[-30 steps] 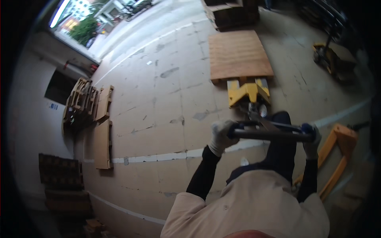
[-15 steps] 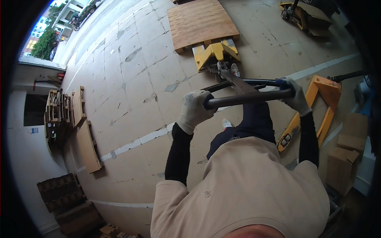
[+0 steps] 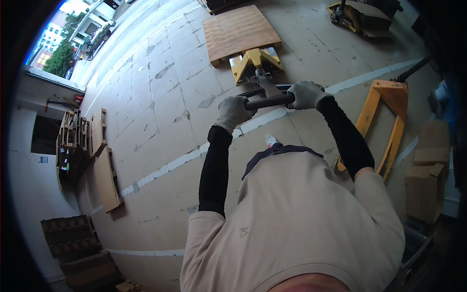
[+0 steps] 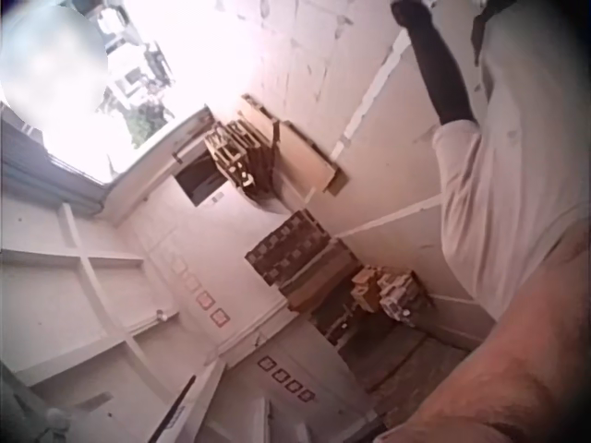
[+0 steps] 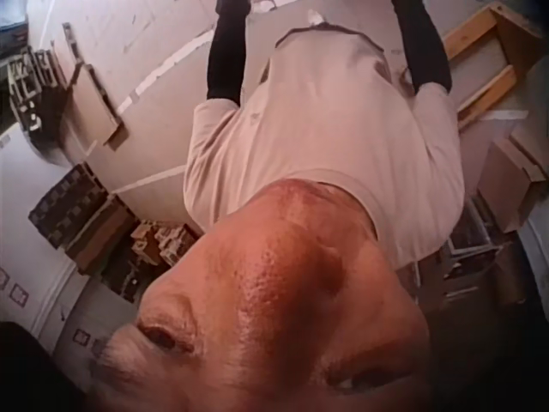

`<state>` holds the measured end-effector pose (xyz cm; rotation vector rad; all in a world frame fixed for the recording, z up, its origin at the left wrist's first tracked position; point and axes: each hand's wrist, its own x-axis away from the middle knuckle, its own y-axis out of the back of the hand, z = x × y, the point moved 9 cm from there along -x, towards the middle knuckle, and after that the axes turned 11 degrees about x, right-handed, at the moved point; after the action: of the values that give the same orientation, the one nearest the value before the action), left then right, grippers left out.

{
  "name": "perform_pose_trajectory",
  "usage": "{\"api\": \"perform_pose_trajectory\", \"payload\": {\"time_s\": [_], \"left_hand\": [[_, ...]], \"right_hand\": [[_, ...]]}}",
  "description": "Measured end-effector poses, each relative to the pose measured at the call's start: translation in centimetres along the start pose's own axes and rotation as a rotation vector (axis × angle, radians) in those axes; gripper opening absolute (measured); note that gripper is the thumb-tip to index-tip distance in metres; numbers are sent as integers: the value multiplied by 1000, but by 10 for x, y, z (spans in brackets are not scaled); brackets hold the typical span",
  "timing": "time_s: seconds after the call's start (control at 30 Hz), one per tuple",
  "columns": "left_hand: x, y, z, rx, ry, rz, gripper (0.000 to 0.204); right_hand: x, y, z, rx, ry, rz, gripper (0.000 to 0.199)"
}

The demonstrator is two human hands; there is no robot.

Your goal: Unloading stacks of flat cardboard boxes from a truck using a pallet jack and manual carrying.

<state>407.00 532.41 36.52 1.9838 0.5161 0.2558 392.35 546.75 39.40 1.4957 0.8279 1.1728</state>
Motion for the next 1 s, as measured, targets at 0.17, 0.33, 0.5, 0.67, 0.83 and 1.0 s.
{"api": "perform_pose_trajectory", "payload": {"time_s": [0.17, 0.33, 0.5, 0.67, 0.83, 1.0], "left_hand": [[89, -95, -8, -147, -16, 287, 30], [175, -149, -24, -159, 42, 482, 32], [239, -148, -52, -124, 8, 409, 32], [366, -152, -88, -94, -16, 411, 28], [479, -161, -123, 10, -103, 398, 23], [586, -108, -154, 51, -94, 332, 22]], "right_hand": [[71, -105, 39, 56, -32, 9, 32], [132, -191, 69, 3, -125, 121, 34], [197, -195, 95, 8, -73, -30, 31], [309, -222, 162, 7, -92, -153, 29], [425, -229, 234, -76, -66, -39, 31], [515, -180, 303, -224, 102, -104, 26]]}}
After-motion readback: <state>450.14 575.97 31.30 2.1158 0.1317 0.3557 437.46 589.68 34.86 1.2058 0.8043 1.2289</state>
